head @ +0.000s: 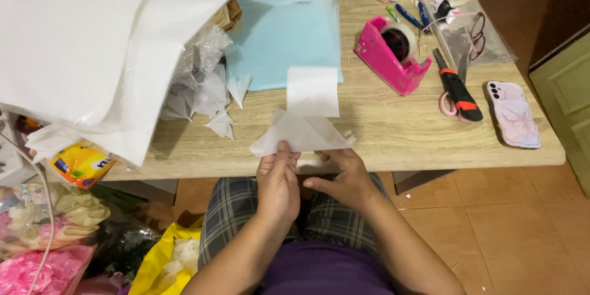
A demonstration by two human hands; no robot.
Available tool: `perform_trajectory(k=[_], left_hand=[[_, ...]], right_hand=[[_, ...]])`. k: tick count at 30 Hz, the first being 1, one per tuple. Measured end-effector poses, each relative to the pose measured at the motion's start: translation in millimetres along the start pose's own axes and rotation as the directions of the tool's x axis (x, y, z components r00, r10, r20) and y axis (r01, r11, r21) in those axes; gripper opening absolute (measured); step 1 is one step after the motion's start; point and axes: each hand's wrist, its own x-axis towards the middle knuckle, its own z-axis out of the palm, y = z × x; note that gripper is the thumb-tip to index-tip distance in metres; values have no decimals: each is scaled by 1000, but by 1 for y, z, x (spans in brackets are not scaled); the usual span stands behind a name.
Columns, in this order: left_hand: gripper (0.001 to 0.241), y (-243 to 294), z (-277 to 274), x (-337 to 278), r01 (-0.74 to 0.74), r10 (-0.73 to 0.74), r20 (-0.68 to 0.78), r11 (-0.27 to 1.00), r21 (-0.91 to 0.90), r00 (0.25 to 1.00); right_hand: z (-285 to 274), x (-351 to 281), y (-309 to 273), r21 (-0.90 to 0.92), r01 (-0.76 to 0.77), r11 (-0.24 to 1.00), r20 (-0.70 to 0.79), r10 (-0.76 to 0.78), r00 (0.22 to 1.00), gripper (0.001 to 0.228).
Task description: The person folds small white paper squares into triangular shapes by hand, repeatedly picking up sheets, folding them, and placing the finished pieces on the table. The workspace contains craft supplies including scissors, tape, and decorative flowers.
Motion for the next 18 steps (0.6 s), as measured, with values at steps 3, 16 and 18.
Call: perform_trajectory(k=[3, 16, 18], left_hand=[[19, -15, -10, 2, 39, -39, 4, 999, -3, 999], [20, -10, 7, -11, -1, 0, 37, 999, 35, 999], [24, -11, 6, -13, -17, 11, 76, 996, 85, 997]], right_hand=[[23, -5, 11, 237, -19, 971, -17, 24, 1000, 48], [24, 6, -34, 492, -105, 864, -86, 169, 982, 58], [19, 7, -53, 550, -49, 834, -112, 132, 985, 36]])
